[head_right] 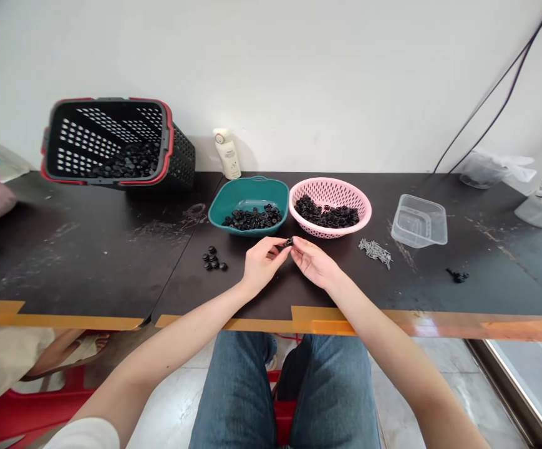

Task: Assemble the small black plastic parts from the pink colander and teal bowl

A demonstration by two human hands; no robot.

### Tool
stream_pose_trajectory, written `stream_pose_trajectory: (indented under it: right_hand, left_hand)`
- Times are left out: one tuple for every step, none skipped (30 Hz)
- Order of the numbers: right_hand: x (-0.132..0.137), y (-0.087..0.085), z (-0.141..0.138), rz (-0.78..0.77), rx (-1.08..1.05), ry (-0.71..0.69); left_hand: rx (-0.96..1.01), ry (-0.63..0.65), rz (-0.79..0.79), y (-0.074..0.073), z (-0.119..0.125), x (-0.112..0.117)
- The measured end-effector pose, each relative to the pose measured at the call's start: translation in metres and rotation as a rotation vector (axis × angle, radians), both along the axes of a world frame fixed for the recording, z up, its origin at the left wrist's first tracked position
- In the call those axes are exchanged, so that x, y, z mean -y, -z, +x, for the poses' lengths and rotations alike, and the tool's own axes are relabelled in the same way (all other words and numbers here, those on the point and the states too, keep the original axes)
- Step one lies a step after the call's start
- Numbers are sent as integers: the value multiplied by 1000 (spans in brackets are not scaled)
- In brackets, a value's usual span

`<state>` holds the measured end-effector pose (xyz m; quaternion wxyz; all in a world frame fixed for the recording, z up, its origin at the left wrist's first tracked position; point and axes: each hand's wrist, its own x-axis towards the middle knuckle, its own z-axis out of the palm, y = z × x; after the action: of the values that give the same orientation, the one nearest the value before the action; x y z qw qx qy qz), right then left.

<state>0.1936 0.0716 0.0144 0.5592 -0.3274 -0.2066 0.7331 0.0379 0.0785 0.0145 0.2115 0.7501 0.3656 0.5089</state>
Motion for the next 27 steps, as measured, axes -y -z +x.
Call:
stream_pose_trajectory:
  right_hand:
    - [0,1,0,4,6,-2]
    - [0,1,0,7,13,-3]
    - [0,2,0,9,24,-2]
    - [0,2,0,10,37,2]
    - [0,2,0,9,51,8]
    - [0,1,-1,8,63,15]
    - [0,1,-1,8,73,23]
    - [0,1,-2,9,81,31]
    - [1,0,-3,10,87,39]
    - [1,0,-4,11,92,47]
    - [1,0,-5,10,95,54]
    - [2,0,-6,9,97,59]
    - [2,0,-7,9,96,64]
    - [2,1,-8,9,94,68]
    - [2,1,-9,12,93,72]
    - [2,2,-10,15,93,78]
    - [2,3,-11,18,96,85]
    - [1,4,-11,22,101,96]
    - [1,5,-11,26,106,107]
    - [0,5,-11,30,109,116]
    - [0,6,-11,32,108,123]
    - [0,6,-11,28,104,127]
    - [-1,6,-11,18,95,130]
    - [-1,6,-10,4,84,131]
    - [-1,5,-10,-12,71,131]
    - [-1,5,-10,-25,60,134]
    - [-2,5,-9,-33,53,138]
  left_hand:
    - [-10,-2,1,0,0,0]
    - [-19,-2,0,0,0,0]
    - [-28,-2,-2,-1,0,0]
    - [-37,1,-5,-1,0,-1]
    - [-45,3,-8,-1,-1,-1]
    - [-52,4,-11,-1,-1,-1]
    - [-58,4,-11,-1,-1,-2]
    - [-63,3,-12,-1,-1,-2]
    - [-65,1,-14,-1,-2,-2]
    - [-67,0,-19,-1,-2,-3]
    - [-67,-1,-26,-1,-2,-3]
    - [-67,-3,-35,0,-3,-4]
    - [-69,-5,-42,0,-3,-4]
    - [-73,-9,-46,0,-3,-5]
    - [-81,-16,-45,0,-3,-5]
    - [-93,-25,-39,0,-3,-5]
    - [-108,-35,-30,0,-3,-6]
    - [-123,-45,-19,0,-3,-6]
    - [-134,-53,-9,0,-3,-6]
    - [-140,-60,-2,0,-3,-6]
    - [-143,-63,2,0,-3,-6]
    - [-142,-66,4,0,-2,-5]
    - [-138,-69,2,0,-2,-5]
    - [-134,-73,-2,-1,-2,-5]
    - [-130,-75,-7,-1,-2,-4]
    - [-127,-77,-11,-1,-2,-4]
    - [-125,-77,-14,-2,-2,-4]
